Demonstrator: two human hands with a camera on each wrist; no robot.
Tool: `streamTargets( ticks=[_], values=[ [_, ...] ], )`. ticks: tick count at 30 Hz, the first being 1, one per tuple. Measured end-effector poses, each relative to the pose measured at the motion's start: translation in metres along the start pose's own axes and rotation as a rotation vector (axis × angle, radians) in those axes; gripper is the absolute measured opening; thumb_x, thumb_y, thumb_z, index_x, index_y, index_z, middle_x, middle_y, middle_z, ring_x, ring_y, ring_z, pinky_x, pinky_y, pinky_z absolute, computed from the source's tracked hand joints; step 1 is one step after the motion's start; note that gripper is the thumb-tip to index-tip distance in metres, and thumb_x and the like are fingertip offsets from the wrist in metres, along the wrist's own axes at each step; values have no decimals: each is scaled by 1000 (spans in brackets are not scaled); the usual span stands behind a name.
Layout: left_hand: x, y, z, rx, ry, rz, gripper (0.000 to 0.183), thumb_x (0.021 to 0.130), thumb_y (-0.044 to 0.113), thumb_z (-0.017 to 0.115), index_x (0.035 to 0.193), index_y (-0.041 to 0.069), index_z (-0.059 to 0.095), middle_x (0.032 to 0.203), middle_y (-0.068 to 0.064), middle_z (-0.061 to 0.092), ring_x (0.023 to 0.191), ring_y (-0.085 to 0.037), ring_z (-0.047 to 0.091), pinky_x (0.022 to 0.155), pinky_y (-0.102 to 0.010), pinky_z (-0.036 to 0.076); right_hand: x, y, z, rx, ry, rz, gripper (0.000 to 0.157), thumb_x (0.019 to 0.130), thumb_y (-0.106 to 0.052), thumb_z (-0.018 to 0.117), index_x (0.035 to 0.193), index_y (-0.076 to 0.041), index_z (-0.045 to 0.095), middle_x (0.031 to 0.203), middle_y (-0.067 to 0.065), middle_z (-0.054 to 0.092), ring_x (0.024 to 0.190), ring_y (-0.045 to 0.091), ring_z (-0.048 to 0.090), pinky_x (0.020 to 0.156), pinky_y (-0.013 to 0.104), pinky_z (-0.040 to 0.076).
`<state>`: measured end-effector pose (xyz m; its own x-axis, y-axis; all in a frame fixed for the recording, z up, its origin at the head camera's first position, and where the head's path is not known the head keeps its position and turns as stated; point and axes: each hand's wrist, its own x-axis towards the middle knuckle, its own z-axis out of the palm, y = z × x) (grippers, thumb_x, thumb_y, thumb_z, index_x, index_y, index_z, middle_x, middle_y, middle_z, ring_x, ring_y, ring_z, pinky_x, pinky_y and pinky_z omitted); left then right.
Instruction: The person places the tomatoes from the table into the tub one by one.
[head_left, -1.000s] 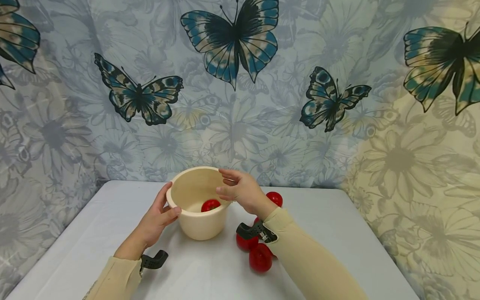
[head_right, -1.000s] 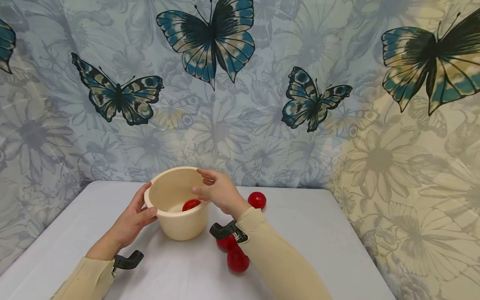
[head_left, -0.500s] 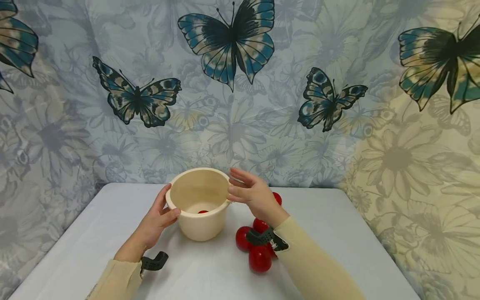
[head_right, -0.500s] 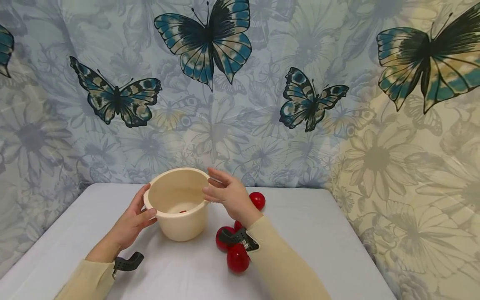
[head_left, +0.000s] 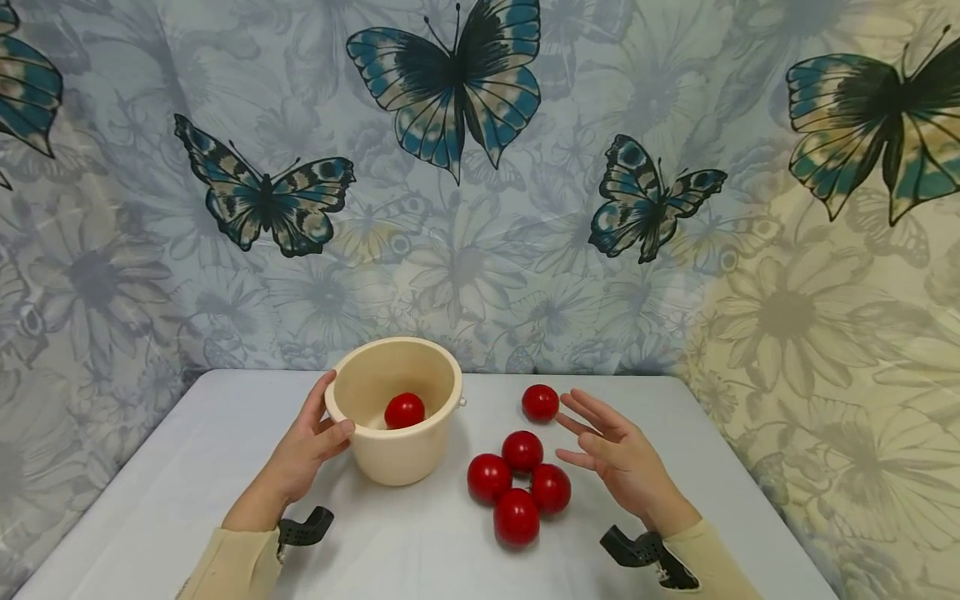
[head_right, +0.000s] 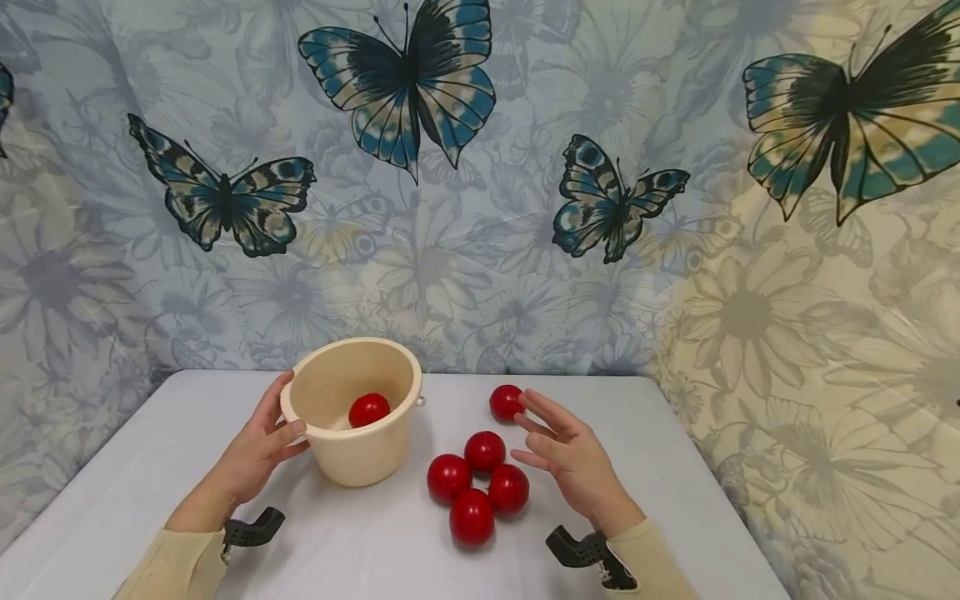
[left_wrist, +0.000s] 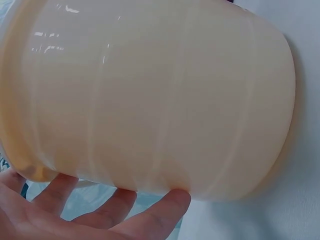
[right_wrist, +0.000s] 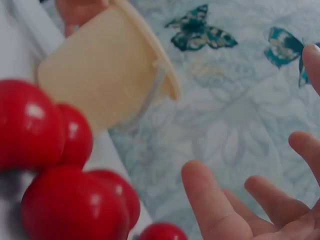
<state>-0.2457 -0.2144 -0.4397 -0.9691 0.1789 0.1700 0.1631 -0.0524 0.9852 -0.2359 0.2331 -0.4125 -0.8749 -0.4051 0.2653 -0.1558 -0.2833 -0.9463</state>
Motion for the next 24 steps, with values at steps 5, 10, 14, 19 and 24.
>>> streamTargets(
  ticks=[5, 10, 14, 19, 24],
  values=[
    [0, 1, 1, 8, 6, -2, 86, 99, 14, 62, 161, 20, 3, 165, -10, -1, 142, -48, 22, 103, -61, 34, -19, 7, -18, -54, 20, 87, 56, 103, 1, 45, 156, -9, 31, 154, 6, 37, 135, 24, 45, 94, 53, 48],
    [0, 0, 2, 8, 13, -7, 86, 99, 14, 62, 161, 21, 3, 165, -9, -1, 142, -47, 22, 103, -63, 32, -27, 18, -24, -68, 52, 223, 61, 102, -2, 49, 158, -10, 26, 160, 17, 20, 143, 42, 26, 94, 55, 47],
    [0, -1, 2, 3, 19, -11, 86, 98, 13, 62, 161, 20, 3, 165, -9, -1, 142, -47, 22, 103, -63, 32, -30, 27, -26, -63, 25, 277, 65, 102, -3, 51, 159, -7, 19, 162, 24, 5, 144, 52, 10, 94, 56, 46],
    [0, 0, 2, 3, 21, -7, 86, 99, 13, 62, 161, 21, 3, 165, -10, -1, 142, -47, 22, 103, -63, 32, -32, 39, -27, -98, 20, 353, 68, 101, -8, 56, 159, -7, 19, 163, 22, 4, 144, 52, 9, 93, 56, 48],
    [0, 0, 3, 7, 24, -6, 86, 99, 14, 62, 161, 21, 4, 165, -10, -1, 142, -48, 22, 103, -62, 32, -36, 52, -27, -127, 28, 416, 71, 100, -12, 60, 159, -7, 20, 162, 24, 9, 144, 49, 14, 92, 53, 49]
  ],
)
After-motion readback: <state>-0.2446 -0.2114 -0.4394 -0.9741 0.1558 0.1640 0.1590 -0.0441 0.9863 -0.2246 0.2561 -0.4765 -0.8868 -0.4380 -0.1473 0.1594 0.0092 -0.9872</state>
